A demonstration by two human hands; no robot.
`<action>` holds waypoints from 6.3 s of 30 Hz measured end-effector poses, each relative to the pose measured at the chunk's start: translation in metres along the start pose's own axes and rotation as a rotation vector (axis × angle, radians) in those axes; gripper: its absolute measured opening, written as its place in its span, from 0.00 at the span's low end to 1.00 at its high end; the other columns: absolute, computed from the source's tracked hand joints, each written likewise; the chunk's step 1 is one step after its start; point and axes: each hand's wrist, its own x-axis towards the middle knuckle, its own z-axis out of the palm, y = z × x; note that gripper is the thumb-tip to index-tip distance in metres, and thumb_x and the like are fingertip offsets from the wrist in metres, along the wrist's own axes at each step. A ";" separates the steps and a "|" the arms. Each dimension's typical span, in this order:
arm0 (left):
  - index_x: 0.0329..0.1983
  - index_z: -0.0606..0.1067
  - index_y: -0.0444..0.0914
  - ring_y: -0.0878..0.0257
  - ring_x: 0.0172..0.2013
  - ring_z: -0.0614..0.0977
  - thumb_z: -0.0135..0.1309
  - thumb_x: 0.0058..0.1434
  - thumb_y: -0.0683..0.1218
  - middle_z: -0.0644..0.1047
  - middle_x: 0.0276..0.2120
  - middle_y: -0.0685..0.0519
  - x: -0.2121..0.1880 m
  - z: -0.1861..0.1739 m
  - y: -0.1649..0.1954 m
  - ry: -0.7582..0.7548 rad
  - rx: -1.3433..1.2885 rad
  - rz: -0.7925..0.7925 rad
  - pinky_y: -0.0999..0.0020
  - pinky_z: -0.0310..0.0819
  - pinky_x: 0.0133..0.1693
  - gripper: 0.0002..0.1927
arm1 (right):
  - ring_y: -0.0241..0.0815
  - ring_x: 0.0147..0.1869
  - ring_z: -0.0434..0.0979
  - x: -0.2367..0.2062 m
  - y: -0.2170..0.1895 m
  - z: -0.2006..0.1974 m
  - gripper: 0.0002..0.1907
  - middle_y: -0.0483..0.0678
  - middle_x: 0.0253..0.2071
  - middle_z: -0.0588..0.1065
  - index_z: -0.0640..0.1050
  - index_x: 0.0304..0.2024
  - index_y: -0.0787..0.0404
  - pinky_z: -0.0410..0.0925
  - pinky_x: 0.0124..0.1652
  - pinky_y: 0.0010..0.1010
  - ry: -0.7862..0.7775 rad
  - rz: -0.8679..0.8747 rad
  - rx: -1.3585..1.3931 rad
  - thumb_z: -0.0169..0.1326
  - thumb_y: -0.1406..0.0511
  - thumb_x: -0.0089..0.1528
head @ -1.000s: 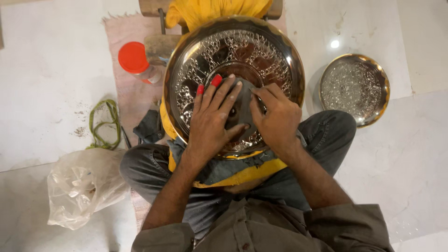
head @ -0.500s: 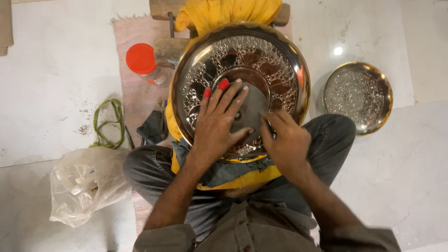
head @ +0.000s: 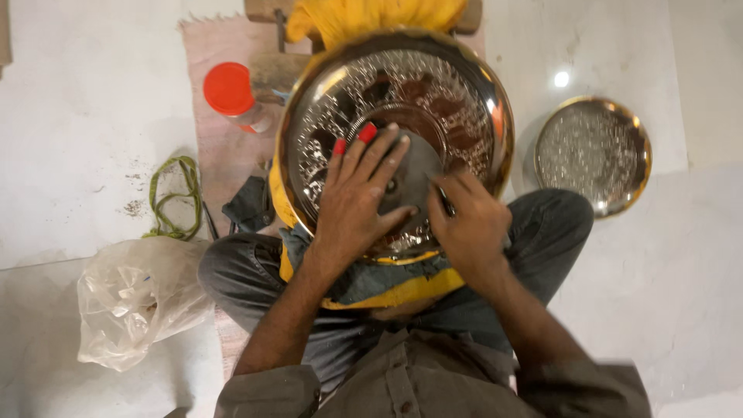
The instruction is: The person sits cross-legged and uses a grinding wheel to polish the center of a decorative metal plate. They then switch to a wooden mallet and a small metal tool to tap and refine the embossed patterns on the plate's surface.
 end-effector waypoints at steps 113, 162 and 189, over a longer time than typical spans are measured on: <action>0.73 0.63 0.43 0.49 0.72 0.60 0.74 0.43 0.54 0.61 0.73 0.52 0.000 0.000 0.001 -0.022 -0.012 -0.003 0.45 0.48 0.71 0.54 | 0.49 0.37 0.82 0.005 0.003 0.005 0.08 0.49 0.41 0.79 0.83 0.43 0.61 0.72 0.36 0.36 0.044 -0.008 0.070 0.63 0.68 0.61; 0.73 0.63 0.43 0.50 0.72 0.61 0.74 0.43 0.56 0.61 0.73 0.52 0.000 0.002 -0.001 0.040 -0.013 0.033 0.44 0.48 0.71 0.54 | 0.48 0.39 0.83 0.000 0.002 0.000 0.09 0.47 0.41 0.78 0.82 0.44 0.59 0.73 0.37 0.35 0.031 0.030 0.076 0.62 0.69 0.60; 0.74 0.63 0.43 0.49 0.72 0.61 0.73 0.43 0.53 0.61 0.74 0.53 -0.002 0.002 -0.001 -0.022 -0.001 -0.018 0.46 0.49 0.72 0.54 | 0.52 0.38 0.81 0.005 0.003 0.003 0.08 0.49 0.42 0.79 0.83 0.44 0.61 0.72 0.37 0.37 0.026 0.009 0.087 0.63 0.69 0.62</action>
